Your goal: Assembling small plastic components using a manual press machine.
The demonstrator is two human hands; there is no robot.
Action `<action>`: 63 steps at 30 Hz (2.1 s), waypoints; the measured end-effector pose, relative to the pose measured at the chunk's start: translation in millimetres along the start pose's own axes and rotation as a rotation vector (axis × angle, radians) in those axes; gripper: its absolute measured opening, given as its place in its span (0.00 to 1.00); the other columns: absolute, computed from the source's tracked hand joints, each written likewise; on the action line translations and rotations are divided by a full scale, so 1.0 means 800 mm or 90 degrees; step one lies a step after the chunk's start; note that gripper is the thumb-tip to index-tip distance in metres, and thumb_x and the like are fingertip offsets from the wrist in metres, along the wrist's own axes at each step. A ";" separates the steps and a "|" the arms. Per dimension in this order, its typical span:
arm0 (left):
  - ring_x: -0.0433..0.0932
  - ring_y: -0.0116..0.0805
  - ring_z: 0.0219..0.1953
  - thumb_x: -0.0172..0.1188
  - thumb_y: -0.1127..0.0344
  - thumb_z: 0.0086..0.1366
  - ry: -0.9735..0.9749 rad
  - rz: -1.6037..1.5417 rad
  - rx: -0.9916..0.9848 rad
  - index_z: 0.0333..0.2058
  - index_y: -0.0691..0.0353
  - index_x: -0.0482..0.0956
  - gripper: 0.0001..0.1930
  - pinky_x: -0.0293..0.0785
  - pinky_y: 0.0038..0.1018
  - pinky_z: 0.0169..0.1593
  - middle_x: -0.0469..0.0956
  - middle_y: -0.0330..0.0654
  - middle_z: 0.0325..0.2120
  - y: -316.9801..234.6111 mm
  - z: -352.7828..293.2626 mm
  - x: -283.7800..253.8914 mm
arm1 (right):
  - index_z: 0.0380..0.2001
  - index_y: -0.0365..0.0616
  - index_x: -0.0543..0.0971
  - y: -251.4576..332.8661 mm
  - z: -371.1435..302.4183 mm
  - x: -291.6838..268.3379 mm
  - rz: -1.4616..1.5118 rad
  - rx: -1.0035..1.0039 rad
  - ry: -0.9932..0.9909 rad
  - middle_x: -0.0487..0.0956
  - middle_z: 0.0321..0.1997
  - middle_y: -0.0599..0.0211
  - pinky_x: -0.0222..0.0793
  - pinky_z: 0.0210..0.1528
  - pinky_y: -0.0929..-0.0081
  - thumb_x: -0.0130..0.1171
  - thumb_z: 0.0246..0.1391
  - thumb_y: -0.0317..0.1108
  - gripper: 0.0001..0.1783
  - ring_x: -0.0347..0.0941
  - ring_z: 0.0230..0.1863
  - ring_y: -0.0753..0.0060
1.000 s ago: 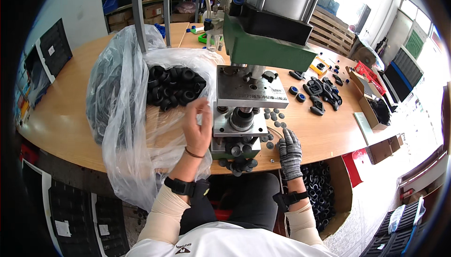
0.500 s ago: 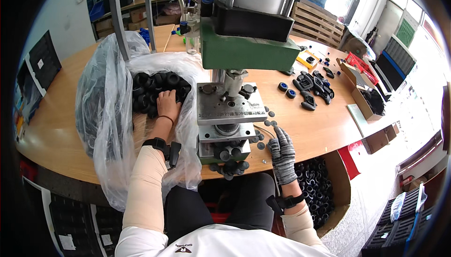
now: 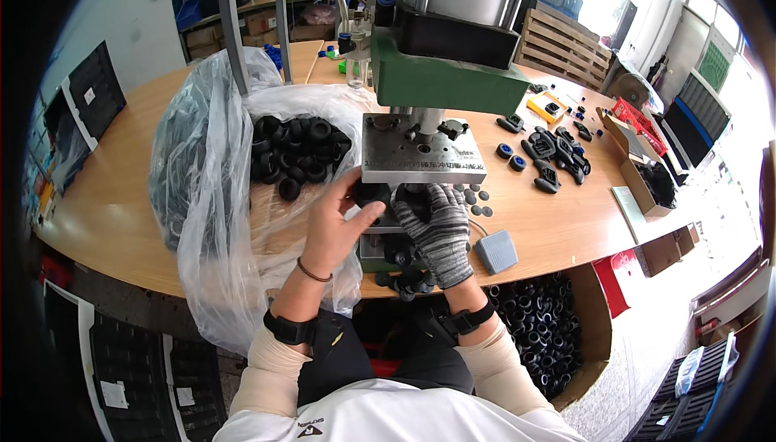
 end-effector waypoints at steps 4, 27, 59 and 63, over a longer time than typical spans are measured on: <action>0.77 0.33 0.45 0.66 0.64 0.57 0.061 0.071 -0.084 0.52 0.67 0.70 0.26 0.72 0.27 0.48 0.77 0.47 0.44 -0.004 -0.002 0.043 | 0.46 0.41 0.75 -0.025 -0.038 -0.056 0.057 0.002 -0.088 0.78 0.42 0.57 0.67 0.52 0.61 0.70 0.40 0.35 0.27 0.73 0.47 0.55; 0.70 0.49 0.43 0.62 0.65 0.55 -0.265 0.644 0.118 0.39 0.64 0.76 0.14 0.66 0.39 0.50 0.74 0.49 0.39 0.074 0.013 -0.087 | 0.55 0.49 0.72 -0.202 -0.111 -0.075 -0.425 0.128 0.203 0.68 0.63 0.63 0.43 0.67 0.46 0.47 0.60 0.47 0.24 0.56 0.67 0.58; 0.75 0.49 0.40 0.71 0.60 0.49 -0.010 0.391 0.196 0.44 0.61 0.74 0.25 0.71 0.37 0.45 0.77 0.47 0.38 -0.014 0.020 0.064 | 0.53 0.44 0.72 -0.201 -0.206 -0.205 -0.324 0.340 -0.093 0.72 0.52 0.53 0.64 0.58 0.60 0.71 0.41 0.38 0.33 0.67 0.54 0.52; 0.74 0.50 0.42 0.69 0.58 0.50 -0.009 0.379 0.126 0.45 0.62 0.73 0.25 0.69 0.38 0.48 0.77 0.47 0.39 -0.004 0.011 0.063 | 0.53 0.41 0.72 -0.195 -0.182 -0.163 -0.284 0.235 -0.077 0.70 0.56 0.50 0.61 0.60 0.57 0.63 0.50 0.39 0.27 0.64 0.57 0.49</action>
Point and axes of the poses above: each hand's wrist, its own z-axis towards the middle knuckle, its own x-axis out of the palm, y = z × x, the point moved 3 cm from there along z, towards the middle knuckle
